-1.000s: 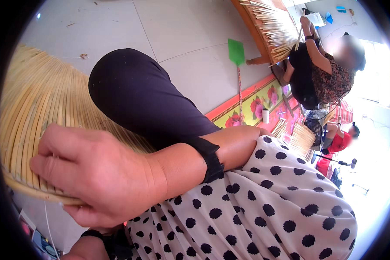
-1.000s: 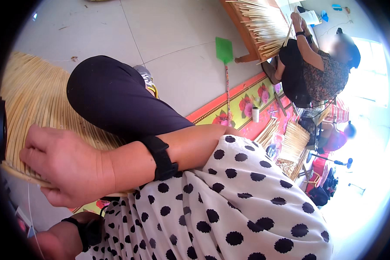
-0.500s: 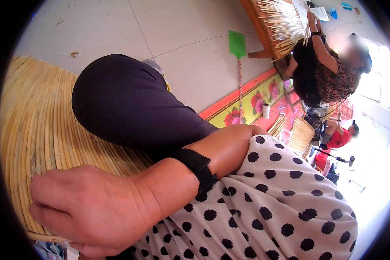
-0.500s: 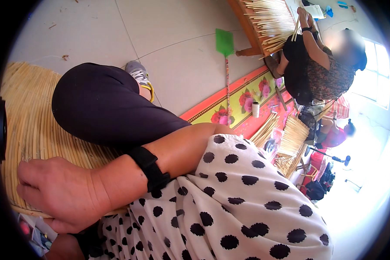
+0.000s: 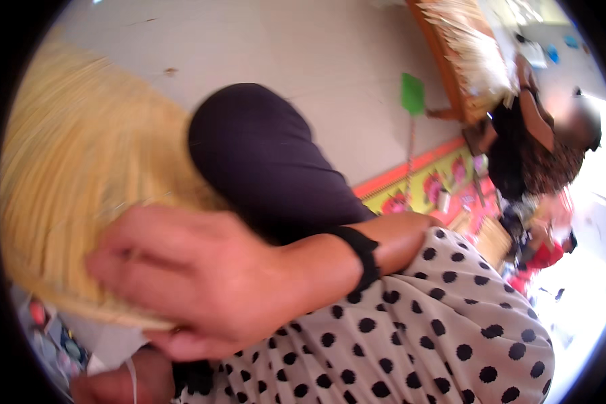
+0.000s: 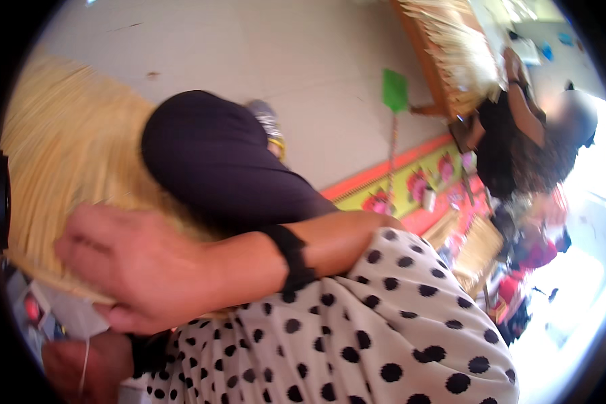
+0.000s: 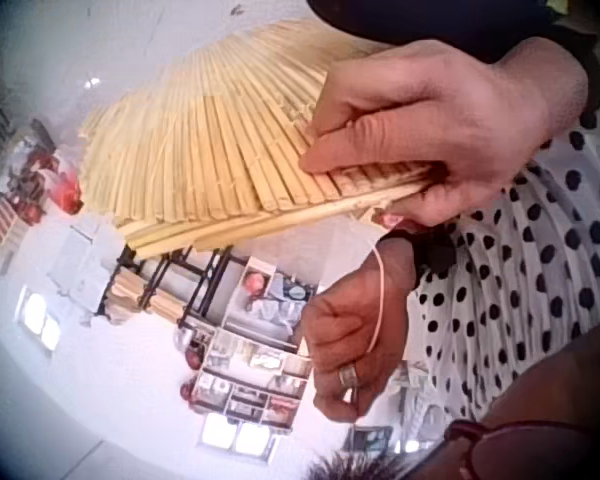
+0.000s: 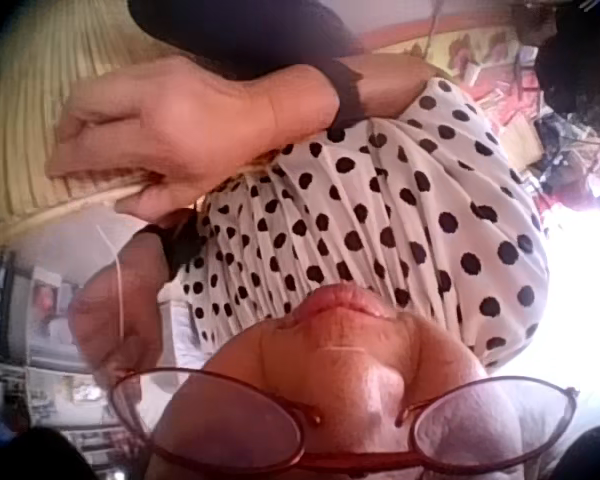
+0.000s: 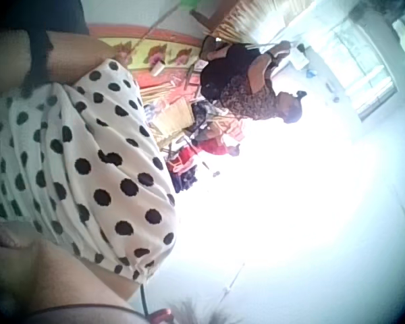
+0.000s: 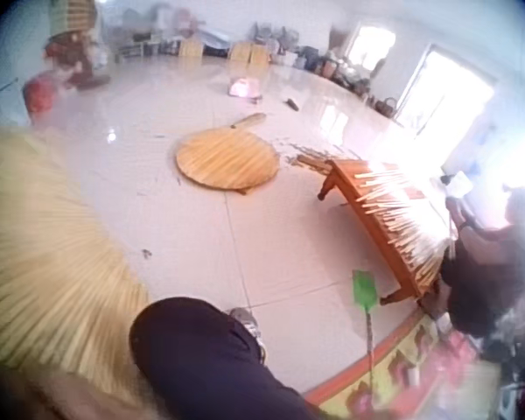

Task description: The person sits on the floor and weaves a large, fan-shaped bamboo mat using a needle and white thread. They repeatedly pass the needle through the bamboo strips to secure them, occasionally using pliers to cut the thread.

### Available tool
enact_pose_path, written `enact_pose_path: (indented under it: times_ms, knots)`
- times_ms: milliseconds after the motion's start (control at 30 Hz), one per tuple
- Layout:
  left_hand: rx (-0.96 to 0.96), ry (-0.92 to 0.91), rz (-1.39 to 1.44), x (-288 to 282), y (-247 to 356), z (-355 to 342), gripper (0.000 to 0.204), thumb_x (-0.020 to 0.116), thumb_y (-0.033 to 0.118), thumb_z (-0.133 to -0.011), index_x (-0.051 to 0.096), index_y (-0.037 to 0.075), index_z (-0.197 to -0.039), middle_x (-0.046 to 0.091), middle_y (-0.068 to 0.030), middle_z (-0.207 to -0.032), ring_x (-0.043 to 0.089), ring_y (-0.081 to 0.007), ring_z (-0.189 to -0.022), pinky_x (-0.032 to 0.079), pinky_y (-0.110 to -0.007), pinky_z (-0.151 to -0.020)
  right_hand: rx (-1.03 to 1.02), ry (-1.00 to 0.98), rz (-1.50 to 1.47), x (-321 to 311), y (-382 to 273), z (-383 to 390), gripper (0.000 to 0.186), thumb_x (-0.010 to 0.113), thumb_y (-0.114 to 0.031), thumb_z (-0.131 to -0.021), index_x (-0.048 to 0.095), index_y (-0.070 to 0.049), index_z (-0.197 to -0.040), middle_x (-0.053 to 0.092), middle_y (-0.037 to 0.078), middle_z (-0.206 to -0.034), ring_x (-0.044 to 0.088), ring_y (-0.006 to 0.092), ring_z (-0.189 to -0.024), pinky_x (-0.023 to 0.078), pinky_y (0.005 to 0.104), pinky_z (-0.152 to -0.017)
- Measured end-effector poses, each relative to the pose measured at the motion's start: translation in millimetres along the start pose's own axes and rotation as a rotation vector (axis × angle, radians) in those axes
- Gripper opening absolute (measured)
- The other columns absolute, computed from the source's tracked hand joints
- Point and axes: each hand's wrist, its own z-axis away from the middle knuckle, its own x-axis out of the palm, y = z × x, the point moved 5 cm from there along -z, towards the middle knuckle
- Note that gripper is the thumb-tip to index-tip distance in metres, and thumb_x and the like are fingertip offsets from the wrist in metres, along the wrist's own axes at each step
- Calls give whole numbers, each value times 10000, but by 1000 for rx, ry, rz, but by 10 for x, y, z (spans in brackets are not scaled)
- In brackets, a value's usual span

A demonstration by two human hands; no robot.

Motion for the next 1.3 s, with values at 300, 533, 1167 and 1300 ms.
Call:
enact_pose_path:
  times_ms: [300,533,1167,1300]
  knots:
    - [-522,-139,-451,279,-338,399,215,628,-104,-774,648,-24,-972,572,-156,-955,529,-145,-697,419,-234,-568,51,-215,320,-206,21,19,592,777,-119,-668,597,77,-1197,587,164,-1057,618,185,-772,545,276,-623]
    - [-635,-271,-611,533,-464,542,232,646,-99,-764,691,7,-966,563,-60,-744,497,-126,-577,374,-243,-507,51,-218,413,-279,63,82,618,745,-131,-680,575,75,-1238,592,162,-1076,596,204,-871,500,290,-745]
    - [-536,-296,-581,521,-491,592,281,665,-87,-755,699,18,-1013,492,-50,-692,459,-147,-515,346,-271,-466,127,-175,383,-319,102,114,613,714,-93,-711,543,76,-1274,539,151,-1148,508,127,-842,442,227,-677]
    - [-535,-295,-581,516,-496,595,277,665,-87,-756,699,18,-1010,494,-50,-695,460,-147,-515,346,-272,-465,140,-178,376,-317,104,123,615,714,-90,-713,538,80,-1276,537,153,-1154,524,139,-882,455,230,-704]
